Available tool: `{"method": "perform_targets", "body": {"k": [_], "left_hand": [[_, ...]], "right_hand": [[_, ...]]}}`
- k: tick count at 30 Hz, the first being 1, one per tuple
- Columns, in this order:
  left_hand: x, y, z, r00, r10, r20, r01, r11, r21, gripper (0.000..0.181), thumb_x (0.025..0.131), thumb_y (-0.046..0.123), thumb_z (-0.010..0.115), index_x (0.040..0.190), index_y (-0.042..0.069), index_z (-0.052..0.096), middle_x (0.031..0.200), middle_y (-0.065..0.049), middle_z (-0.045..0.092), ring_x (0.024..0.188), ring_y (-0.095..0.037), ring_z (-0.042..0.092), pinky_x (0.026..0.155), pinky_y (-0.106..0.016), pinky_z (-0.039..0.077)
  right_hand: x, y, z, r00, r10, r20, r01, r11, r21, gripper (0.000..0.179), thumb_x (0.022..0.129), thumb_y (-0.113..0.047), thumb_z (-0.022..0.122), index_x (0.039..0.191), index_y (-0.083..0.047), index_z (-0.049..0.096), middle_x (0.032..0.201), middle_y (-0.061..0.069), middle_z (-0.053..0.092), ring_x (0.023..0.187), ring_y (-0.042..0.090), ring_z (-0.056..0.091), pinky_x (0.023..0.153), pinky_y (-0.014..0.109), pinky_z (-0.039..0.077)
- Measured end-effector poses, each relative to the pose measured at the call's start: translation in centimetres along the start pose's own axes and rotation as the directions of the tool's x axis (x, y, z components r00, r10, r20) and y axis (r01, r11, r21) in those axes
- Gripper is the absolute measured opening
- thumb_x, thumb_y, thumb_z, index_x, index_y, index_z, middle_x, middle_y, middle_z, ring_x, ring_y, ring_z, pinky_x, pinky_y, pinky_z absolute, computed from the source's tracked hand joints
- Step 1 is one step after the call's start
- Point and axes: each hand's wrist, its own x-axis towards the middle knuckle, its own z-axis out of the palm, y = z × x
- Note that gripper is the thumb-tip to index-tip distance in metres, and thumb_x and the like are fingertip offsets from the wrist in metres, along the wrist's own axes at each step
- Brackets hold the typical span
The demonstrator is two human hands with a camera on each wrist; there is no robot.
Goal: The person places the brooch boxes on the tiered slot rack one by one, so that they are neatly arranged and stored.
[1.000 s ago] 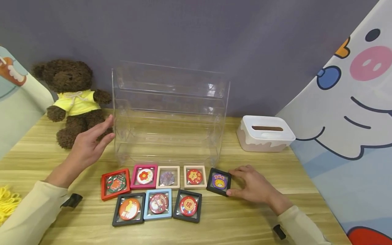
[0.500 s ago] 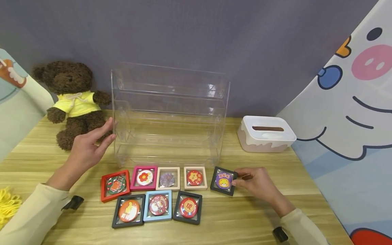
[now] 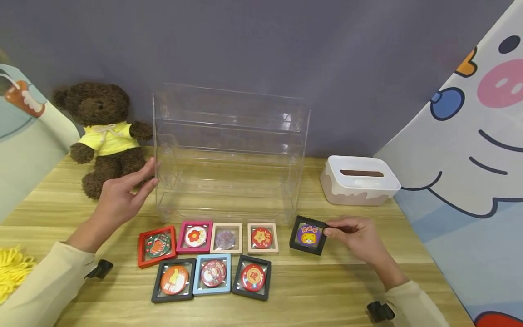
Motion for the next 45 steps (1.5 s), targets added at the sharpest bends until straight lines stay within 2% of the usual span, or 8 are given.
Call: {"method": "perform_targets", "body": {"k": [4,13,16,21,24,33,41,45], "left_hand": [[-0.1,0.1,0.1,1.000,0.001,-0.018,-0.001,1.000,-0.005,0.045,0.091,0.018,0.066,0.132,0.005,0.055,0.112,-0.016,0.064,0.078,-0.036,0.067,0.059,-0.049,0.051],[-0.2,0.4,0.3,0.999,0.007,-0.052,-0.007,1.000,-0.003,0.043,0.087,0.009,0.068,0.128,0.003,0.058,0.110,-0.016,0.064,0.043,-0.025,0.057,0.050,-0.045,0.050],[-0.2,0.5,0.4,0.998,0.004,-0.070,-0.004,1.000,-0.006,0.045,0.082,0.003,0.071,0.126,0.003,0.060,0.108,-0.017,0.064,0.049,-0.027,0.062,0.051,-0.046,0.051],[-0.2,0.7,0.6,0.996,-0.015,-0.091,0.013,1.000,-0.018,0.048,0.077,-0.003,0.073,0.124,0.001,0.061,0.106,-0.017,0.065,0.075,-0.035,0.068,0.055,-0.046,0.052],[-0.2,0.8,0.7,0.995,-0.022,-0.094,0.021,1.000,-0.017,0.048,0.077,-0.004,0.073,0.123,0.001,0.062,0.105,-0.018,0.065,0.078,-0.034,0.068,0.058,-0.047,0.053],[-0.2,0.8,1.2,0.991,0.001,-0.132,-0.004,1.000,-0.021,0.047,0.075,-0.005,0.074,0.120,0.000,0.064,0.104,-0.017,0.066,0.077,-0.033,0.068,0.056,-0.047,0.052],[-0.3,1.0,1.0,0.993,0.019,-0.116,-0.020,1.000,-0.007,0.048,0.074,-0.007,0.075,0.120,-0.002,0.063,0.101,-0.019,0.066,0.073,-0.033,0.068,0.053,-0.045,0.052],[-0.3,1.1,0.9,0.994,0.016,-0.106,-0.018,1.000,-0.010,0.048,0.074,-0.008,0.075,0.121,-0.003,0.062,0.101,-0.020,0.066,0.073,-0.032,0.068,0.053,-0.044,0.053]], "right_hand": [[0.5,-0.4,-0.9,0.998,-0.047,-0.039,0.052,0.990,0.129,0.023,0.072,0.025,0.067,0.087,0.008,0.073,0.089,0.012,0.071,0.080,0.011,0.068,0.062,0.023,0.053],[2.1,-1.9,-1.2,0.984,-0.077,-0.161,0.118,0.957,0.264,0.019,0.076,0.025,0.063,0.089,0.013,0.071,0.091,0.011,0.071,0.070,0.015,0.069,0.062,0.028,0.054],[3.0,-2.5,-0.9,0.979,-0.080,-0.187,0.137,0.939,0.315,0.016,0.078,0.025,0.061,0.090,0.017,0.068,0.093,0.011,0.071,0.072,0.017,0.069,0.063,0.029,0.054],[4.8,-3.4,-0.1,0.963,-0.087,-0.254,0.189,0.894,0.407,0.017,0.077,0.027,0.060,0.093,0.023,0.064,0.092,0.014,0.071,0.074,0.020,0.070,0.064,0.032,0.054],[5.9,-4.0,0.4,0.953,-0.068,-0.296,0.198,0.878,0.436,0.017,0.076,0.027,0.061,0.093,0.024,0.063,0.090,0.016,0.070,0.073,0.022,0.070,0.064,0.033,0.053],[9.2,-6.0,2.4,0.932,-0.068,-0.355,0.211,0.900,0.381,0.018,0.075,0.018,0.070,0.092,0.020,0.067,0.090,0.017,0.070,0.069,0.019,0.069,0.065,0.031,0.053],[12.8,-7.8,5.0,0.924,-0.101,-0.369,0.260,0.873,0.412,0.014,0.073,0.016,0.073,0.087,0.015,0.070,0.086,0.017,0.070,0.074,0.021,0.069,0.066,0.030,0.054],[14.1,-8.2,6.2,0.922,-0.137,-0.363,0.262,0.909,0.323,0.013,0.074,0.011,0.076,0.086,0.010,0.073,0.086,0.014,0.071,0.082,0.020,0.069,0.070,0.027,0.053]]}}
